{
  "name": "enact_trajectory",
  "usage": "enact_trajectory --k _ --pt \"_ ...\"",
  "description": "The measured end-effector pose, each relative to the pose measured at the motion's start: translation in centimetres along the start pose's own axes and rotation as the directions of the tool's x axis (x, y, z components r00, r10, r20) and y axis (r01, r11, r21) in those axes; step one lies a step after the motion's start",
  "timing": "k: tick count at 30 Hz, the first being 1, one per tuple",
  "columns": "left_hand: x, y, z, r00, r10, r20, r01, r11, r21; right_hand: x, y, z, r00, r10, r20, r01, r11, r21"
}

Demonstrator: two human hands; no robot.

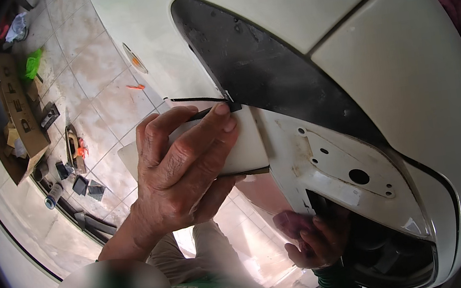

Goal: The person sands the front fender of a white car using a sanding block and a cloth, repeatedly wiping the surface and dipping the cloth into a bucket of water. The person switches sandpaper mid-task and continues sanding the same area.

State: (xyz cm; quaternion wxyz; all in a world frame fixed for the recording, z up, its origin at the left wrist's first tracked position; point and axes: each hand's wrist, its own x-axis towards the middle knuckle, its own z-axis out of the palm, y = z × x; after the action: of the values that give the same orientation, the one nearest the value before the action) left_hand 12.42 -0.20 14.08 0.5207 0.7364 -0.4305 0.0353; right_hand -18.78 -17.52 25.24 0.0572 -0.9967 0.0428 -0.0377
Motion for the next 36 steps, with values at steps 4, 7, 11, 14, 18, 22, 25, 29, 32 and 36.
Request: enact_trajectory --k 4,7,11,14,18,22,25,29,32,36 --pt "-0.7 0.0 -2.2 0.975 -0.029 0.221 0.098 0.945 -0.31 0.5 -0.7 0.5 1.0 0.022 -0.023 -0.022 0.999 -0.034" --pt "-3.8 -1.1 -3.1 0.968 -0.127 0.219 0.196 0.923 -0.332 0.9 -0.9 1.0 0.996 0.048 -0.075 -0.055 0.993 -0.102" --pt "-8.9 -3.1 -5.1 0.917 -0.319 0.24 0.363 0.916 -0.173 4.4 -3.9 -0.4 1.0 -0.019 -0.023 0.015 0.989 -0.146" --pt "-12.1 -4.4 -6.2 0.877 -0.326 0.354 0.388 0.914 -0.119 8.8 -7.2 0.3 0.991 -0.099 -0.093 0.081 0.981 -0.177" --pt "-14.7 -5.8 -8.3 0.835 -0.284 0.471 0.388 0.911 -0.138 18.4 -5.2 4.6 0.959 -0.262 -0.106 0.233 0.946 -0.227" --pt "-16.5 -6.9 -10.7 0.784 -0.301 0.543 0.427 0.897 -0.119 26.2 -5.7 8.6 0.911 -0.411 -0.012 0.378 0.849 -0.369" --pt "-18.7 -7.9 -11.4 0.723 -0.402 0.562 0.566 0.811 -0.147 28.6 -6.7 12.3 0.864 -0.484 0.136 0.503 0.828 -0.247" --pt "-24.0 -9.7 -10.7 0.669 -0.469 0.577 0.723 0.593 -0.356 26.6 -8.9 21.1 0.834 -0.383 0.398 0.386 0.919 0.076" --pt "-26.0 -7.0 -9.2 0.585 -0.499 0.64 0.613 -0.245 -0.751 21.6 -10.8 27.6 0.885 0.003 0.465 -0.254 0.84 0.479" --pt "-30.0 -3.6 -4.6 0.527 -0.558 0.641 0.438 -0.468 -0.768 12.6 -14.5 33.0 0.671 0.145 0.727 -0.717 -0.12 0.687"
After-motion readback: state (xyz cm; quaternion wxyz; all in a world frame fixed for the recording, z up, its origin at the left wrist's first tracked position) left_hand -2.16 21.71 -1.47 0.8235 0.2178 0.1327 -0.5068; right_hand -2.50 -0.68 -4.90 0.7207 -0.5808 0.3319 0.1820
